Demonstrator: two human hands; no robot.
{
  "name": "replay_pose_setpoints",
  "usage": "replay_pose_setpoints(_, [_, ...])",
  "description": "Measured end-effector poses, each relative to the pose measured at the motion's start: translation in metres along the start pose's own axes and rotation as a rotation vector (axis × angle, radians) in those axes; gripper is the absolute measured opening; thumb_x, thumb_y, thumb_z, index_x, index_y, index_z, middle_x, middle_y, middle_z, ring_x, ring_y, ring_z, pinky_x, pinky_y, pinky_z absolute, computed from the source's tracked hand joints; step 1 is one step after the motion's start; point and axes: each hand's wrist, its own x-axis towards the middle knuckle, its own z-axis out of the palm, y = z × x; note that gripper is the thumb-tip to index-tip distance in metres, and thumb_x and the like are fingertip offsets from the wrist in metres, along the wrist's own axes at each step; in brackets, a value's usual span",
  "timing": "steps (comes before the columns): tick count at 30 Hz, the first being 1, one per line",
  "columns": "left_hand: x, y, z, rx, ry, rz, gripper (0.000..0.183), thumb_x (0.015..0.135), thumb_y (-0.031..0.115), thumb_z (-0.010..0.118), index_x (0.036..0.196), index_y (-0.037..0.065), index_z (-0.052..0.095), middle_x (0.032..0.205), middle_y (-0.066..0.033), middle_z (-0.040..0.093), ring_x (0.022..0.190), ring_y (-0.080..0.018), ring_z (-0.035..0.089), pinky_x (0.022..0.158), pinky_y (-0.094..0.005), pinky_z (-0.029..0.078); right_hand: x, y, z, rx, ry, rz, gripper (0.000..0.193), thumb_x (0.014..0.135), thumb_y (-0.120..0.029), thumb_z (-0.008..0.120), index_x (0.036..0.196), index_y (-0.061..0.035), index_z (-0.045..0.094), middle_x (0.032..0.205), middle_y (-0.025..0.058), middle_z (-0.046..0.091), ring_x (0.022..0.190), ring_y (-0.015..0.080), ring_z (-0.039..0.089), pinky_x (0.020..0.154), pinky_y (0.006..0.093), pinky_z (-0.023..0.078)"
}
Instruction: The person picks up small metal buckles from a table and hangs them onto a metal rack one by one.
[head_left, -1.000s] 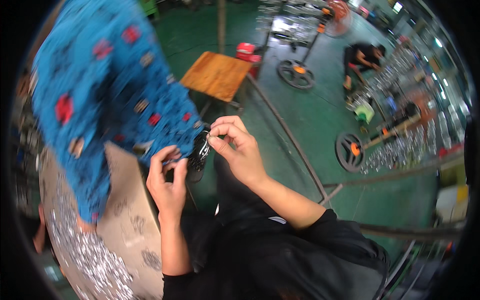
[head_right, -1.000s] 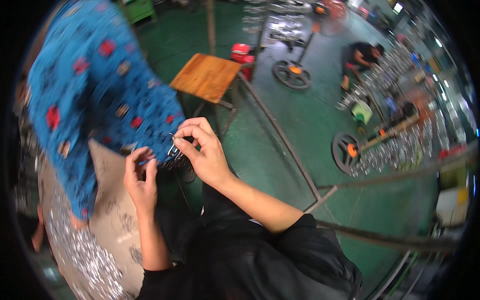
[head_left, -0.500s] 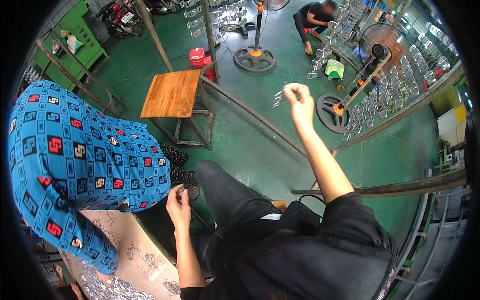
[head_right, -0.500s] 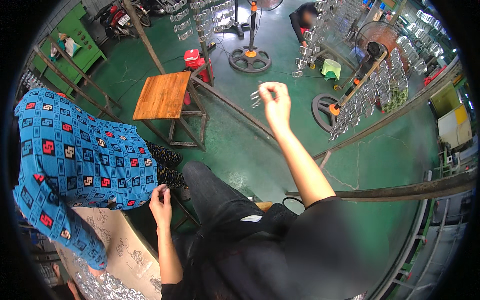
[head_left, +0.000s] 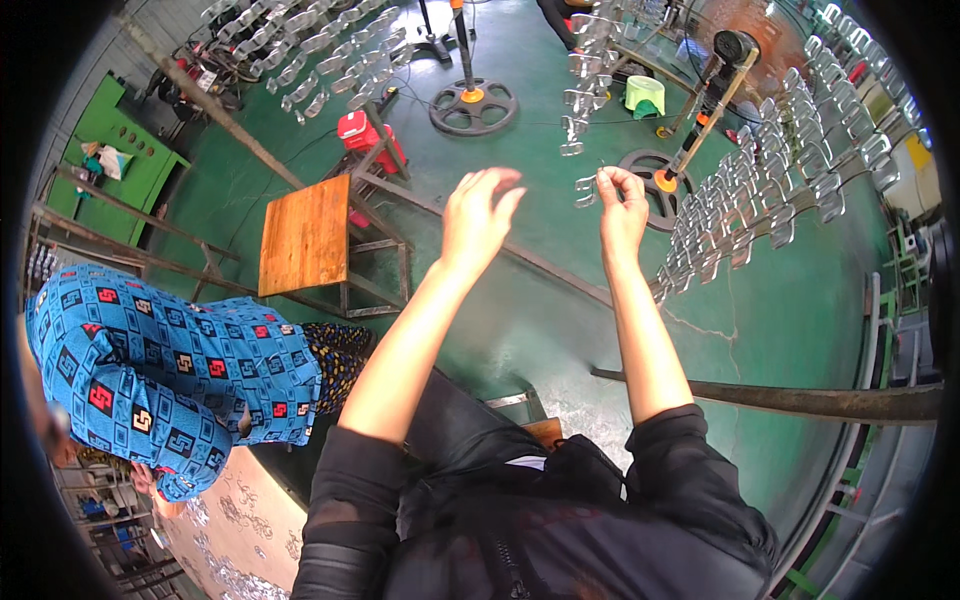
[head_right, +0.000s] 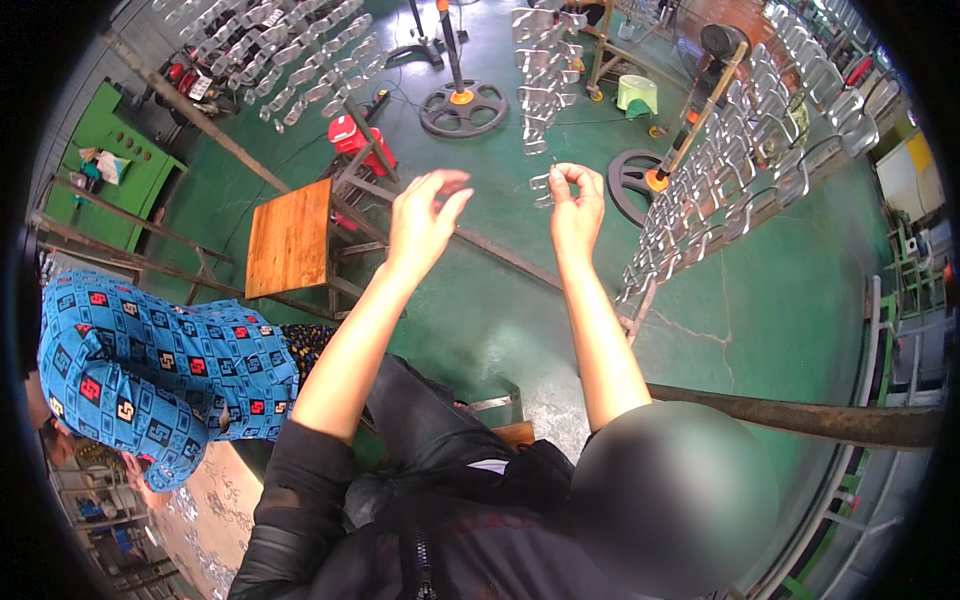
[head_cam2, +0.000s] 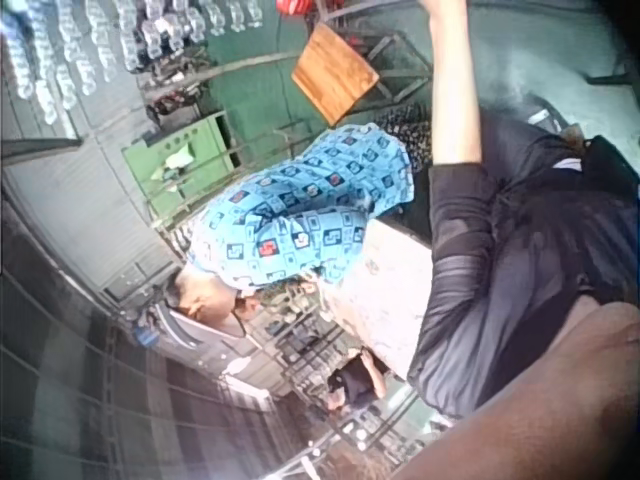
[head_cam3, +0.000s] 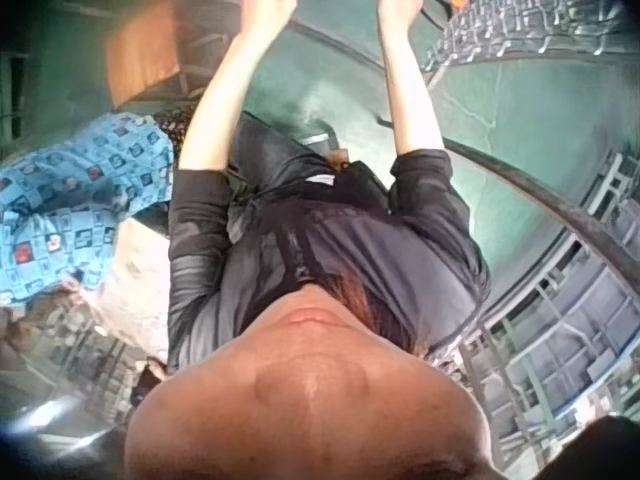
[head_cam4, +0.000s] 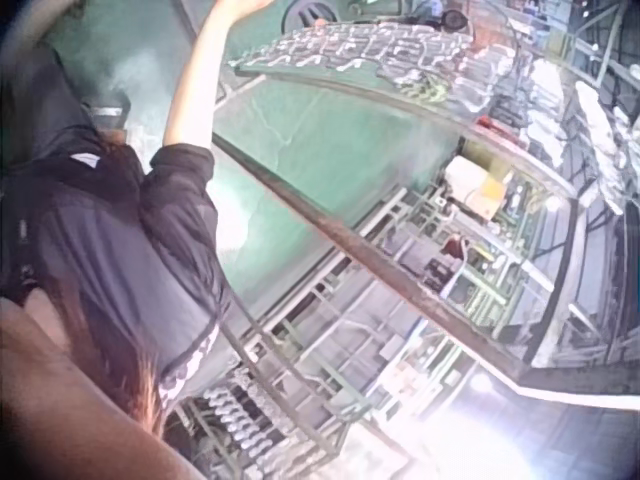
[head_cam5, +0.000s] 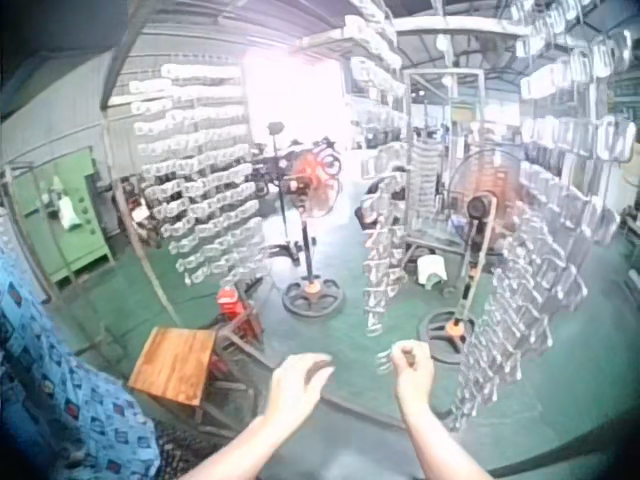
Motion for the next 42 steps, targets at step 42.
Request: replay_pose_setpoints(42, [0.058,-0.050,0.084,0.001,0.006,-0.230,0.016,0.076,0.010,0.068,0.087,0.004,0.059,0.076,-0.0088,0.065,0.072,-0.0221,0.063,0.065,-0.0350,0.049,0.037,0.038,0.068,-0.033,-0.094,0.066,0.020,0.076,-0.013,0.071,0.095,-0.0065,0.067,0.090,0.0046,0.056,0.082,0.0154,0.054,0.076,0.0295,0.045])
